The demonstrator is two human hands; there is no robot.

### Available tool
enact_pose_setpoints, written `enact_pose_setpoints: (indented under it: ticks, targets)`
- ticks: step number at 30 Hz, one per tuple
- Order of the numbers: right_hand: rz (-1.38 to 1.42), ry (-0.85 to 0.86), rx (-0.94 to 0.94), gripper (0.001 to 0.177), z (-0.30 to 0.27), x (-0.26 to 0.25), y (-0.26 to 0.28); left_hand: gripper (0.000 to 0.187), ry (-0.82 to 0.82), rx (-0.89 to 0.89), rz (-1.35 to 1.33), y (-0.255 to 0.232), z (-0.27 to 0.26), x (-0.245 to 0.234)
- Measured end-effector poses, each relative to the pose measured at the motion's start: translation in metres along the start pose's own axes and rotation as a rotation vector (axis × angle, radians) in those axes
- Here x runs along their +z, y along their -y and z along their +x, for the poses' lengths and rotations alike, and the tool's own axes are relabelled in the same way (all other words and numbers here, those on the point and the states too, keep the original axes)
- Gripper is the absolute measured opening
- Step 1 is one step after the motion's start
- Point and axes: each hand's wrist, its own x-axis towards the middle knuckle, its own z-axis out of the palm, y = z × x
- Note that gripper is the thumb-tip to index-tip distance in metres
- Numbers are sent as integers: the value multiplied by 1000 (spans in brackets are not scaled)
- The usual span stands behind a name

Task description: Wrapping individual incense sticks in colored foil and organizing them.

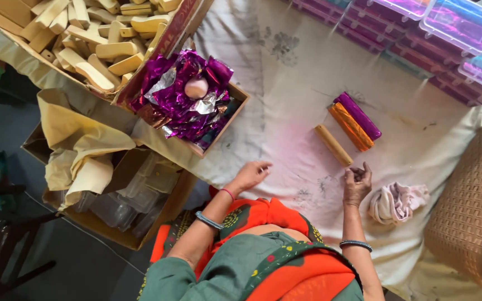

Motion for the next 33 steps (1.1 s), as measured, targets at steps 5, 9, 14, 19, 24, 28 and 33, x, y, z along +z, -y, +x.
enact_pose_setpoints:
  ticks: [5,9,14,19,24,28,33]
  targets:
    - [97,-19,46,56,2,0,-3,28,-437,87,-360,-13,-5,-104]
    - [102,-42,59,52,3,1,-1,12,-1138,173,59,-33,-27,-200]
    - [75,-70,66,48,2,6,4,27,-1321,57,100,-25,-40,-258]
    - [18,-117,73,46,0,7,13,26,-1304,-2,177,-14,-38,-272]
    - [6,-165,30,42,4,8,-9,23,-1420,12,-109,37,-39,-287]
    - [-12,-184,16,39,4,14,-11,23,-1334,-32,-177,43,-50,-289]
    - [-129,-251,3,35,4,15,-9,17,-1186,-113,258,1,-46,-285]
